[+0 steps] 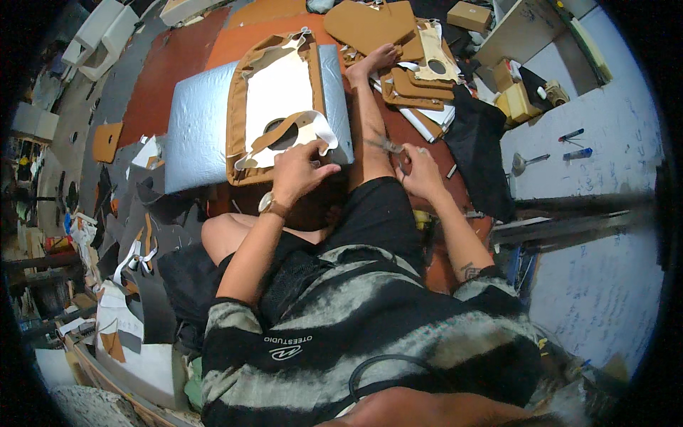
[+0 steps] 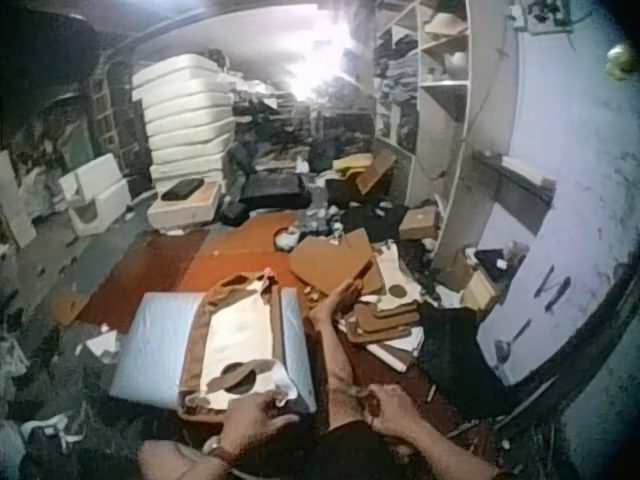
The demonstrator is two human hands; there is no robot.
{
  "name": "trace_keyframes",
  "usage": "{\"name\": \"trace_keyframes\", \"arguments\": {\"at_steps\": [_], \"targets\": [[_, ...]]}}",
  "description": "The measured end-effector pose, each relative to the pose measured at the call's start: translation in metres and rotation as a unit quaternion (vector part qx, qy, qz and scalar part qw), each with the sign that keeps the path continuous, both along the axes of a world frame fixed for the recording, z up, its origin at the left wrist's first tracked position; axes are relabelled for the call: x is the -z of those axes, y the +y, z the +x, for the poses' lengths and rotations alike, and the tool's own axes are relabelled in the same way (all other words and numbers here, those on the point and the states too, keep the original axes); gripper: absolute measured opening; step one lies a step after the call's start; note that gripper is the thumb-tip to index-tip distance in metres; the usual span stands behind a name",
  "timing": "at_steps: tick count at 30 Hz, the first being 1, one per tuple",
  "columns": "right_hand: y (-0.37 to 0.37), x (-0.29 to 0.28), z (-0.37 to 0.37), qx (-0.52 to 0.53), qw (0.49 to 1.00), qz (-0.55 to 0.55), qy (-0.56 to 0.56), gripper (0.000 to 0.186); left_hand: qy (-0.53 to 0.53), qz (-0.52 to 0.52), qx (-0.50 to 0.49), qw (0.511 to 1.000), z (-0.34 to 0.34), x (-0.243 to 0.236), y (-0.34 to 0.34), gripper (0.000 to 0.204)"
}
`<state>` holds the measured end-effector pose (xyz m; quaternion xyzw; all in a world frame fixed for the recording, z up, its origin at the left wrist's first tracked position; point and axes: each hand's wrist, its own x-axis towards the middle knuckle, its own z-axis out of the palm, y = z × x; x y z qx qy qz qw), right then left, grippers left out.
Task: The person staples black fabric onto a wooden seat cushion frame using a staple gun, then cuts a circular hole in the fabric with a utility knife, and finally trims excess fabric with scissors.
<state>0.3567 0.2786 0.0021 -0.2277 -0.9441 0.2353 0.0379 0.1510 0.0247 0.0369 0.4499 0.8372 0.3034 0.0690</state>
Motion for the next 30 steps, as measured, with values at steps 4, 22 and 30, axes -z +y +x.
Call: {"name": "trace_keyframes", "arguments": {"at_steps": [4, 22, 30], "targets": [[-0.022, 0.004, 0.015, -0.096, 0.995, 0.032, -0.02, 0.058, -0.073, 0.001, -0.143, 0.987, -0.006, 0.026, 0.012, 0.027], [-0.02, -0.007, -0.062, -0.299, 0.928, 0.222, 0.006, 0.059, -0.017, -0.022, 0.108, 0.994, -0.03, 0.013, -0.009, 0.021], [-0.051, -0.006, -0.066, -0.281, 0.917, 0.273, 0.079, 0.048, -0.011, -0.004, 0.094, 0.995, -0.023, 0.007, 0.012, 0.012]]}}
